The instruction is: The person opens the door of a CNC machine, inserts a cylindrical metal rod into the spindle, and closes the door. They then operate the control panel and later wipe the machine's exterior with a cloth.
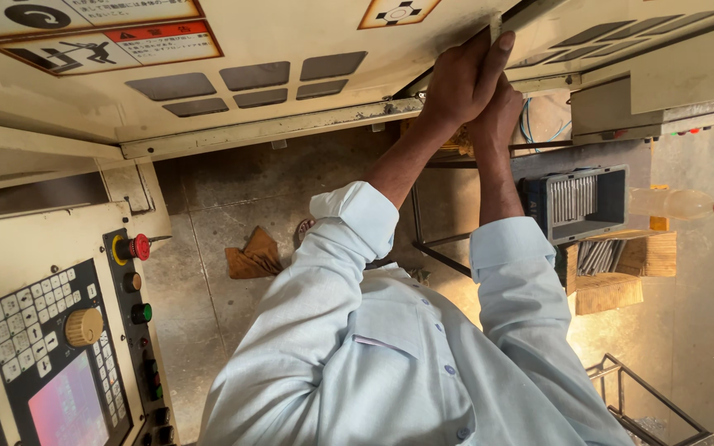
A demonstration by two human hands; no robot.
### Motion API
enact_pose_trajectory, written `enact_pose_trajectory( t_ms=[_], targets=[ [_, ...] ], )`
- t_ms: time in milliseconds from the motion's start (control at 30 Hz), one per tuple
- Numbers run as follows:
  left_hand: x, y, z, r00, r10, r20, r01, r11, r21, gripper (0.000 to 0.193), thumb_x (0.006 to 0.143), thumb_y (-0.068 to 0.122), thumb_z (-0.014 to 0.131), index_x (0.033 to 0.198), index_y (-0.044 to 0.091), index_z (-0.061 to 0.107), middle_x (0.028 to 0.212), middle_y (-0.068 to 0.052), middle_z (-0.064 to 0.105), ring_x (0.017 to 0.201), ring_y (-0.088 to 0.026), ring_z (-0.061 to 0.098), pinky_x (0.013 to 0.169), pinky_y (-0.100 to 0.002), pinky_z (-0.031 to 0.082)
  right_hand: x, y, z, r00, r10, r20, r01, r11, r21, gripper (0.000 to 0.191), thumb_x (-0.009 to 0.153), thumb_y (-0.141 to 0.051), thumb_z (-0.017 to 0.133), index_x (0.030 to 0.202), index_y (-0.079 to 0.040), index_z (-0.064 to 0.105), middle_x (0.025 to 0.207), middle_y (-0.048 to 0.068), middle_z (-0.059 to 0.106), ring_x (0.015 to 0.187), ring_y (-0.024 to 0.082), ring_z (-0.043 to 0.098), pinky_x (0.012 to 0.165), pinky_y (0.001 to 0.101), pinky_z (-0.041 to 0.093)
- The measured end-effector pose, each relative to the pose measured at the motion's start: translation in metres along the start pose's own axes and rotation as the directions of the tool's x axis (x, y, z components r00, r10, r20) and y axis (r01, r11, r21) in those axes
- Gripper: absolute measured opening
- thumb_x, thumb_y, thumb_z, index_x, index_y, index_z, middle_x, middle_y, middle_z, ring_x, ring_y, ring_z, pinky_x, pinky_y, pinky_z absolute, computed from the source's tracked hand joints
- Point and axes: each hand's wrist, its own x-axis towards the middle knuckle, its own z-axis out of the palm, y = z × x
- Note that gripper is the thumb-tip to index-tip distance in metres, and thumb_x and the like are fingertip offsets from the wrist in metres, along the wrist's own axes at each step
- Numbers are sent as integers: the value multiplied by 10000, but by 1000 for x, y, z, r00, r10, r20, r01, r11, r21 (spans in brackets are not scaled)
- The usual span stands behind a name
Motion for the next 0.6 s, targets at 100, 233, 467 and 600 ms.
enact_pose_trajectory(
  t_ms=[100, 233, 467, 600],
  targets=[
    [0, 2, 2, 1000, -3, -1, 3, 1000, 23, 452, 1112, 427, 425, 910, 76, 623, 624, -98, 632, 566, -291, 676, 561, -408, 523, 1, -1, -2, 1000, -18, 1, 18, 999, -42, 290, 938, -254, 772, 965, 12, 661, 689, 207, 666, 589, 414, 638, 526, 466, 489],
    [0, 5, 3, 1000, -20, 7, 20, 1000, 2, 462, 1099, 426, 416, 910, 66, 637, 604, -95, 628, 550, -289, 676, 542, -406, 518, 3, -2, -4, 997, -62, -41, 59, 996, -65, 267, 947, -260, 774, 954, -19, 659, 713, 179, 680, 610, 397, 647, 541, 448, 502],
    [-1, 0, 5, 1000, -25, -1, 25, 1000, 4, 480, 1106, 450, 419, 879, 78, 618, 605, -92, 618, 546, -284, 667, 550, -404, 516, 3, -5, -5, 999, -25, -20, 24, 998, -65, 282, 922, -272, 788, 954, -18, 669, 723, 201, 686, 634, 428, 656, 550, 482, 506],
    [-3, -2, 6, 999, -51, 17, 51, 999, 12, 474, 1095, 450, 421, 896, 75, 631, 588, -90, 612, 526, -276, 661, 534, -399, 504, 1, -7, -6, 999, 34, -17, -35, 999, -41, 296, 922, -285, 785, 962, -15, 670, 734, 215, 692, 667, 445, 675, 572, 494, 520]
  ],
)
